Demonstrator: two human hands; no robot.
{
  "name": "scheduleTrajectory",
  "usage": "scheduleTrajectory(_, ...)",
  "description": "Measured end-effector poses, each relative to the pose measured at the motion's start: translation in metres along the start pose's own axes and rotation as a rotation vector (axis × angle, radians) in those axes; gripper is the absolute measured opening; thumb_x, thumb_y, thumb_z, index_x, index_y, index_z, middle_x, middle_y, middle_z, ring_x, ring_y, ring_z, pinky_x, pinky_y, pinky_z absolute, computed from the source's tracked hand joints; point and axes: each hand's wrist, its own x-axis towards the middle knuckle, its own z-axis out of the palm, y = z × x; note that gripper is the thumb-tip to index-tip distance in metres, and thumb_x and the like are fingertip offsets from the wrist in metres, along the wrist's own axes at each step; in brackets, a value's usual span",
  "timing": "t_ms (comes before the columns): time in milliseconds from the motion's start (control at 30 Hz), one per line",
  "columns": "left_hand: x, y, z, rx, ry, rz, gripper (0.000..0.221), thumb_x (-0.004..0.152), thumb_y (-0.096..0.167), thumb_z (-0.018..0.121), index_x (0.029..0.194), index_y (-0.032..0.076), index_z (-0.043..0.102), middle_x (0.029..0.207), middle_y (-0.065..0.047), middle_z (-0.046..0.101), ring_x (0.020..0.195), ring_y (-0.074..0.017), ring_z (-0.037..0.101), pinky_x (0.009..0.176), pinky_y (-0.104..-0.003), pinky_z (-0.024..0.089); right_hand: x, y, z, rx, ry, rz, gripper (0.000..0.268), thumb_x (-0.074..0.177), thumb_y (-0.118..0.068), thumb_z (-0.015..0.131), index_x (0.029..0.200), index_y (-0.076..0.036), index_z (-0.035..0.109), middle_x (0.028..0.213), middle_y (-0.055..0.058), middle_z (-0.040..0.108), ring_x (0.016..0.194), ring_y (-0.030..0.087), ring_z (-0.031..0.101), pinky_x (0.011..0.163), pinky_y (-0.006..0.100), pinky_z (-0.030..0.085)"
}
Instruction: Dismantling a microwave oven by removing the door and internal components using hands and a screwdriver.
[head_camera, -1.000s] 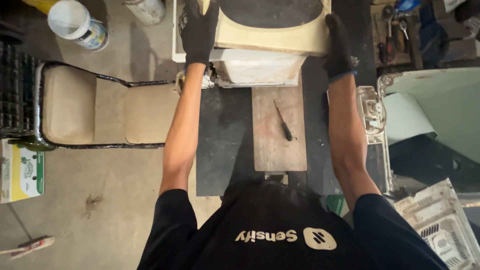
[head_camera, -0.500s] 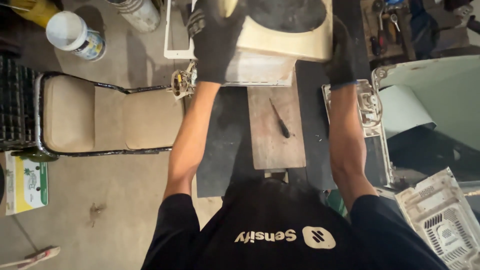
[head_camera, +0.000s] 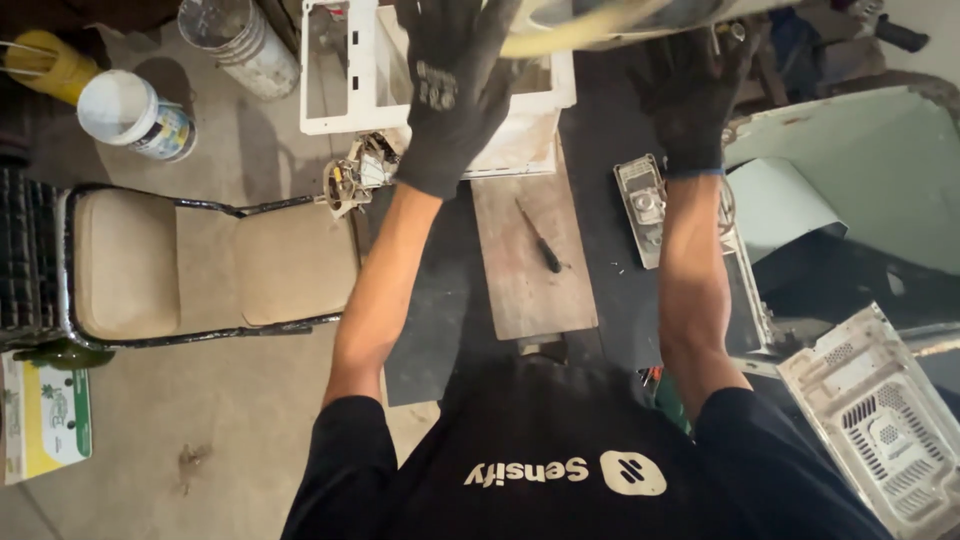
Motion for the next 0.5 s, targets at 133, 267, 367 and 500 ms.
scheduleTrajectory(133,-0.041,0.017,0.004,-0.177,0.001,-0.003,0.086,0.097,-0.013,0.051,0.168,0.027,0.023,0.171,-0.008,0.022,0.160,-0.0344,0.022,0.132,-0.060,0.019,-0.008,-0.001,-0.032,0.379,0.099,-0.017,0.058,0.067,-0.057,0.074,0.096,-0.007,0.070,0.089,0.014,0.066,0.097,0.034,0.069,0.090,0.048,0.054)
scheduleTrajectory(267,0.007,-0.017,0.061,-0.301,-0.246,-0.928,0.029,0.087,0.038,0.064,0.104,0.021,0.081,0.101,-0.003,0.080,0.089,-0.0255,0.076,0.075,-0.040,0.054,-0.015,-0.001,-0.092,0.406,0.103,0.007,0.058,0.072,-0.050,0.071,0.105,-0.003,0.067,0.097,0.016,0.067,0.102,0.034,0.068,0.096,0.046,0.053)
scheduleTrajectory(367,-0.098,0.041,-0.001,-0.507,0.070,-0.213,0.060,0.123,0.029,0.046,0.171,0.018,0.012,0.180,-0.003,0.005,0.172,-0.0228,0.007,0.150,-0.042,0.011,-0.035,0.009,-0.147,0.427,0.130,0.046,0.058,0.075,-0.045,0.069,0.111,0.000,0.066,0.103,0.018,0.067,0.107,0.033,0.067,0.100,0.045,0.052)
scheduleTrajectory(500,-0.136,0.045,-0.008,-1.389,0.379,-0.506,0.059,0.118,0.025,0.043,0.169,0.013,0.017,0.176,-0.005,0.014,0.166,-0.0208,0.013,0.144,-0.038,0.011,-0.081,0.027,-0.213,0.447,0.184,0.051,0.058,0.078,-0.040,0.067,0.118,0.002,0.064,0.109,0.020,0.067,0.111,0.033,0.067,0.104,0.044,0.051)
